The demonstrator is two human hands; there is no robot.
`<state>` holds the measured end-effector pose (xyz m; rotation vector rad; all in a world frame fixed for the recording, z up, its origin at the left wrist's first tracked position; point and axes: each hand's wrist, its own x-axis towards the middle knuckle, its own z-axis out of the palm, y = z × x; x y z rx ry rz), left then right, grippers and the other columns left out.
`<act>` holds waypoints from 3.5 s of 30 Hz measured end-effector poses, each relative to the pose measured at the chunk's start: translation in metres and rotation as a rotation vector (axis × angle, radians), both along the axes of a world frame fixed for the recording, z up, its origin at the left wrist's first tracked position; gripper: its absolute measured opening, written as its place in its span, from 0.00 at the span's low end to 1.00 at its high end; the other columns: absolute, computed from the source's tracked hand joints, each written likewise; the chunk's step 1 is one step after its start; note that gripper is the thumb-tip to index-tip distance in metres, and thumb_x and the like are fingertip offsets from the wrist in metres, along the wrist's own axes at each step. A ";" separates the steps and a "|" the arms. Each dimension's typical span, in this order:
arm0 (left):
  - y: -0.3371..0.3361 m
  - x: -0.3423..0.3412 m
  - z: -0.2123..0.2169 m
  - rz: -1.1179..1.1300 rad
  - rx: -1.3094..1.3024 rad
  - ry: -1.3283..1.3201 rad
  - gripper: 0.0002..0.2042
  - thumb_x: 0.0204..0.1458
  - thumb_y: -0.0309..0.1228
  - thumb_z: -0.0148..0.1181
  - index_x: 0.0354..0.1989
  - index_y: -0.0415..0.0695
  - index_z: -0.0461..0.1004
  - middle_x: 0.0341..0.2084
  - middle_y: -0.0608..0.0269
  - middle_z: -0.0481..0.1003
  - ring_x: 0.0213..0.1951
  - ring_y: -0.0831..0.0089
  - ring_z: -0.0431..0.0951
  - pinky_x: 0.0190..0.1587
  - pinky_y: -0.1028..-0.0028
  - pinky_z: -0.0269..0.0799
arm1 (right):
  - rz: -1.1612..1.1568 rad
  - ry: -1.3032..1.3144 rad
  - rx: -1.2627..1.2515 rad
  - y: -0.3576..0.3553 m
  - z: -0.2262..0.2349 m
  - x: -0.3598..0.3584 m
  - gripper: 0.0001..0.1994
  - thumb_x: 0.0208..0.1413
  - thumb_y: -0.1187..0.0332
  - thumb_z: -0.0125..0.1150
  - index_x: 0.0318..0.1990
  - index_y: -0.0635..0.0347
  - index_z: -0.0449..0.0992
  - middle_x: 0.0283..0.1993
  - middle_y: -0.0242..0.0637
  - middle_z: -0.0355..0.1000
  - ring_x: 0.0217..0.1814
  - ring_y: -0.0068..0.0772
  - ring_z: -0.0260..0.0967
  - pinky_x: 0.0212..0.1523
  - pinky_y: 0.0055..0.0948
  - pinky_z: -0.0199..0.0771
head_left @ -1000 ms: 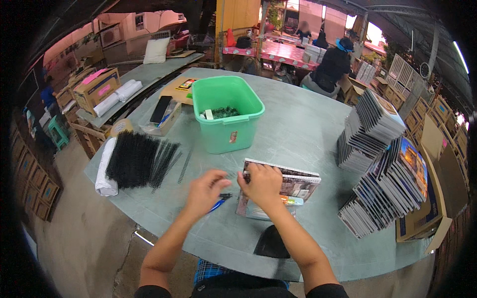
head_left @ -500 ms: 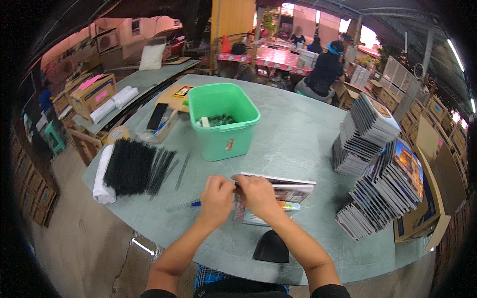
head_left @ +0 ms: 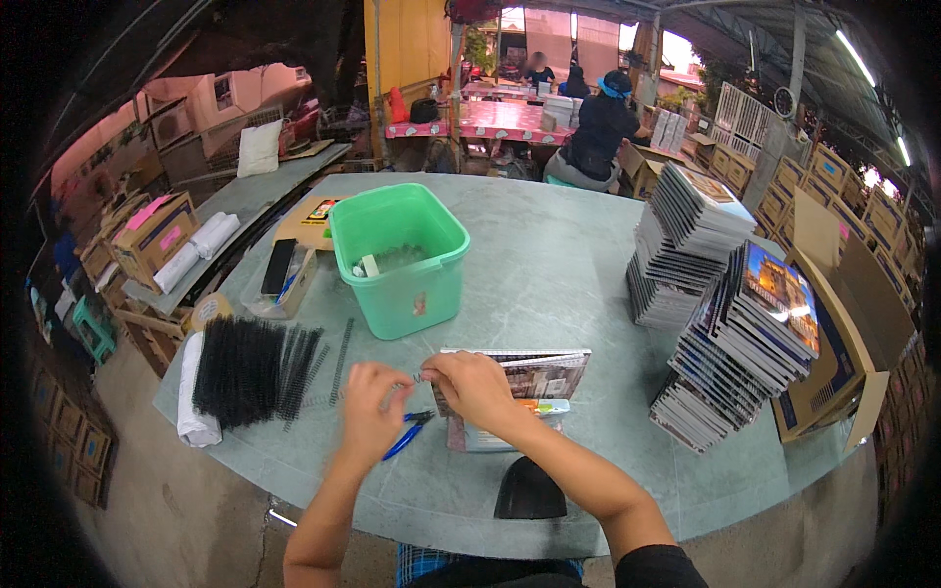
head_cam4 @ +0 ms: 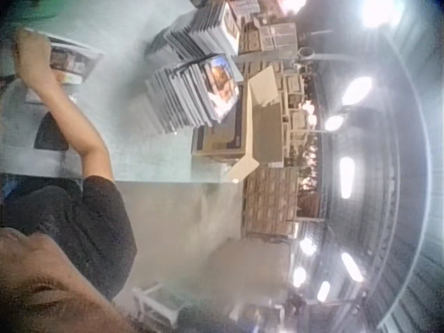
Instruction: The person assembles spiral notebooks by threading metal coils through stacked paper and covers. They use pliers to trim and secure the coil ends before stacking the completed notebooks and placing them into a cardboard box.
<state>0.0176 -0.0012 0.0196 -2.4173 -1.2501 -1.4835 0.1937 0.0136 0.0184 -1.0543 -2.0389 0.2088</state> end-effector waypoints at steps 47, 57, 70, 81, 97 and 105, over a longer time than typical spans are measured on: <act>-0.028 0.024 0.011 0.138 -0.190 -0.405 0.15 0.44 0.29 0.62 0.43 0.50 0.76 0.32 0.54 0.70 0.35 0.58 0.70 0.41 0.65 0.68 | -0.300 0.045 -0.287 -0.034 0.005 0.124 0.08 0.50 0.63 0.60 0.33 0.56 0.79 0.28 0.39 0.76 0.29 0.40 0.73 0.30 0.33 0.70; -0.011 0.007 -0.007 0.074 0.032 -0.136 0.15 0.42 0.24 0.64 0.42 0.47 0.77 0.32 0.58 0.72 0.34 0.65 0.73 0.35 0.70 0.71 | -0.179 0.174 -0.260 -0.024 -0.005 0.088 0.06 0.49 0.70 0.62 0.31 0.63 0.78 0.27 0.38 0.76 0.28 0.25 0.71 0.31 0.24 0.69; -0.016 -0.004 0.016 0.157 0.108 -0.106 0.12 0.41 0.23 0.64 0.37 0.42 0.75 0.33 0.60 0.73 0.35 0.64 0.74 0.38 0.73 0.70 | -0.362 -0.283 -0.132 -0.039 0.019 0.073 0.07 0.49 0.70 0.59 0.35 0.59 0.77 0.28 0.39 0.75 0.36 0.38 0.72 0.46 0.36 0.66; -0.028 0.011 -0.031 0.096 0.016 0.169 0.15 0.39 0.30 0.65 0.37 0.41 0.73 0.33 0.57 0.71 0.41 0.58 0.71 0.43 0.63 0.67 | -0.136 -0.193 0.243 -0.005 -0.011 -0.004 0.08 0.47 0.64 0.59 0.32 0.56 0.72 0.29 0.32 0.67 0.34 0.39 0.64 0.32 0.35 0.58; 0.020 -0.028 0.003 -0.198 -0.809 -0.190 0.08 0.49 0.30 0.59 0.35 0.40 0.73 0.29 0.57 0.72 0.28 0.65 0.73 0.30 0.71 0.68 | -0.043 -0.180 0.077 -0.003 0.001 0.006 0.09 0.46 0.69 0.60 0.37 0.57 0.74 0.34 0.35 0.70 0.38 0.39 0.67 0.38 0.37 0.63; -0.014 0.003 -0.025 -0.085 -0.028 0.144 0.09 0.46 0.32 0.61 0.33 0.40 0.73 0.28 0.57 0.71 0.33 0.61 0.70 0.37 0.68 0.66 | -0.125 -0.150 0.089 -0.002 -0.001 -0.008 0.06 0.48 0.68 0.60 0.34 0.56 0.73 0.31 0.33 0.71 0.40 0.38 0.67 0.39 0.36 0.61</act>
